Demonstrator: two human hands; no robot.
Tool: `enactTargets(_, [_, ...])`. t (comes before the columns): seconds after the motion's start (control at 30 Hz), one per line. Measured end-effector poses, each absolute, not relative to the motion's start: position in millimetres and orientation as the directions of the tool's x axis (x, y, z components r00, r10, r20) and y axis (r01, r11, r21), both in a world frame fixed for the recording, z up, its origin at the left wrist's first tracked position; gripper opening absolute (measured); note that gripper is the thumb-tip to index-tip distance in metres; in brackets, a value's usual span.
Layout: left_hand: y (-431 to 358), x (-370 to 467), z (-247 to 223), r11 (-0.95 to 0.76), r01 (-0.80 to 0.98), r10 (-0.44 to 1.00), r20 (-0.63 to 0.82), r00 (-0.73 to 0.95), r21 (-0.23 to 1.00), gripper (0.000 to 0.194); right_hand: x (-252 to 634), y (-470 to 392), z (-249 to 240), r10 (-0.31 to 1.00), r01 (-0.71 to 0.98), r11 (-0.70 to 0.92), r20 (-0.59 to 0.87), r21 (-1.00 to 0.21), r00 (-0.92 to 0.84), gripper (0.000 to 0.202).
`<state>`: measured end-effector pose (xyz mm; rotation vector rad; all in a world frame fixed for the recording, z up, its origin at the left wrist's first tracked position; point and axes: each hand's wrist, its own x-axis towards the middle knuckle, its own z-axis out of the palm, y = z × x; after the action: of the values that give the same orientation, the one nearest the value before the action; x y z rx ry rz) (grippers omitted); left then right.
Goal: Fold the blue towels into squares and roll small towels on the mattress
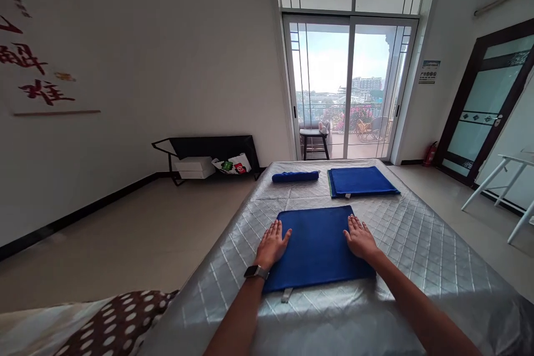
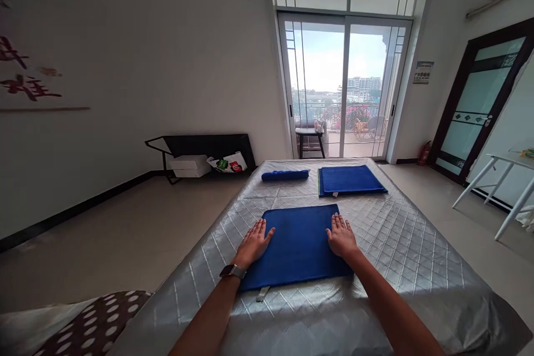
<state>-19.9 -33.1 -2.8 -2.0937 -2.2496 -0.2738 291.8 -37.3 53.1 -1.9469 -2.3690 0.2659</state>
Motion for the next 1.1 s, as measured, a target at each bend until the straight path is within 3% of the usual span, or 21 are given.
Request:
enactTargets(0.2, [-33.8,-22.9,5.0,0.088,0.992,0.986,0.134,-0.1,0.089,0.073,293.8,-55.4,48.6,0.978,0.959,0.173,-0.075,-0.223,-0.193,0.067])
enactTargets(0.37, [-24.4,8.1,21.1,0.116,0.99,0.971,0.199,-0.131,0.086,0.07,292.1,-54.9,47.2,0.98,0.951,0.17,-0.06,-0.257,-0.191,0.067])
enactTargets(0.57, [-26.7,130.1,23.1,-0.281,0.956,0.943,0.209,0.26,0.08,0.067,293.7,-51.8,42.1,0.979,0.946,0.184,-0.038,-0.268,-0.201,0.067])
enactTargets(0.7, [-35.5,170.2,18.1,-0.336,0.936,0.934,0.165,0.317,0.103,0.065,294.8,-51.2,39.0,0.977,0.946,0.202,-0.021,-0.254,-0.214,0.062])
enactTargets(0.87, [-48.0,125.3,12.9,-0.276,0.955,0.955,0.141,0.261,0.106,0.07,293.9,-52.7,41.8,0.978,0.947,0.193,-0.022,-0.255,-0.205,0.066])
enactTargets(1.1, [-76.4,5.7,-13.9,-0.052,0.998,0.986,0.158,0.045,0.037,0.074,292.4,-54.4,48.6,0.979,0.948,0.181,-0.039,-0.263,-0.198,0.067])
